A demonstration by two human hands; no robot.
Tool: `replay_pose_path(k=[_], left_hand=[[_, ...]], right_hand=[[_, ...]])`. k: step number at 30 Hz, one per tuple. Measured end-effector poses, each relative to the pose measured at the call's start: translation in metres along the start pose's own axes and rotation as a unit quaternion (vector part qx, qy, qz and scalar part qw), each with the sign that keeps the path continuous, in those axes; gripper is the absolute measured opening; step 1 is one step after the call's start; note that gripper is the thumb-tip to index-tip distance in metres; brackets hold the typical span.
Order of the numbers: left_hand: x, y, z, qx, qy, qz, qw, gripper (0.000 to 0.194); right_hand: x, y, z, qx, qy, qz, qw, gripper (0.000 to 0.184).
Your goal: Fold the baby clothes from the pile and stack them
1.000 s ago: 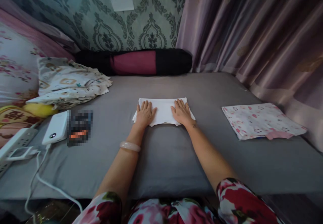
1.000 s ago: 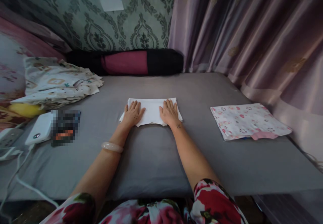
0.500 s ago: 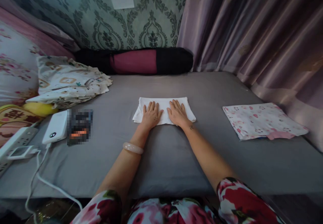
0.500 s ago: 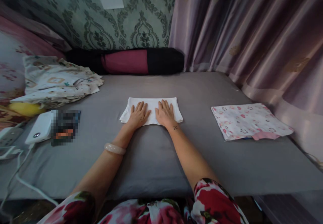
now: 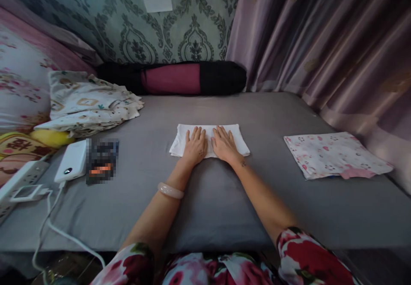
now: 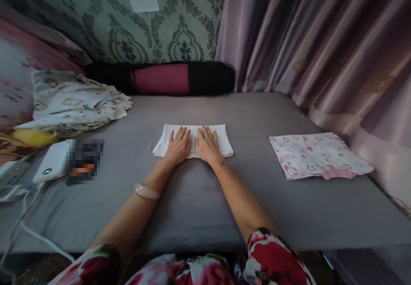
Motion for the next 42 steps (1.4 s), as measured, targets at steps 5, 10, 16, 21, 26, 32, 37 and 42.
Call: replay_pose_path(k=[5,10,16,21,26,32,37,42], left_hand=[[0.001,-0.001,0.011,-0.008,-0.020,-0.057,0.998,0.049],[0.001,-0.002,0.011,-0.014,-0.032,-0.067,0.997,0.048],[0.004,-0.002,0.006,-0.002,-0.048,-0.044,0.998,0.045],[-0.002,-0.002,-0.007,-0.035,-0.044,-0.012,0.998,0.040],[-0.012,-0.009,-0.035,-0.119,-0.030,0.021,0.992,0.034],[-0.018,-0.016,-0.055,-0.167,-0.040,0.028,0.985,0.035],[-0.024,-0.015,-0.058,-0.182,-0.068,0.030,0.980,0.039],[-0.024,-0.014,-0.066,-0.201,-0.089,0.048,0.974,0.040]], right_hand=[[0.005,-0.008,-0.013,-0.040,-0.008,-0.009,0.999,0.053],[0.008,-0.010,-0.013,-0.041,-0.016,0.001,0.999,0.053],[0.009,-0.007,-0.012,-0.038,-0.032,-0.017,0.999,0.053],[0.003,0.007,-0.023,-0.031,-0.036,-0.046,0.998,0.051],[0.007,0.025,-0.046,-0.011,-0.014,-0.006,1.000,0.053],[0.029,0.028,-0.050,0.031,-0.010,0.005,0.999,0.056],[0.030,0.030,-0.048,0.034,-0.015,-0.012,0.999,0.056],[0.025,0.032,-0.059,0.030,-0.003,-0.005,1.000,0.055]])
Point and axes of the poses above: each hand's wrist, its own y-axis towards the middle knuckle, its own x-axis out of the palm, z = x × y, the point moved 4 cm from there along y, towards the middle knuckle, and after that the axes turned 6 degrees about x, right-handed, at the moved point
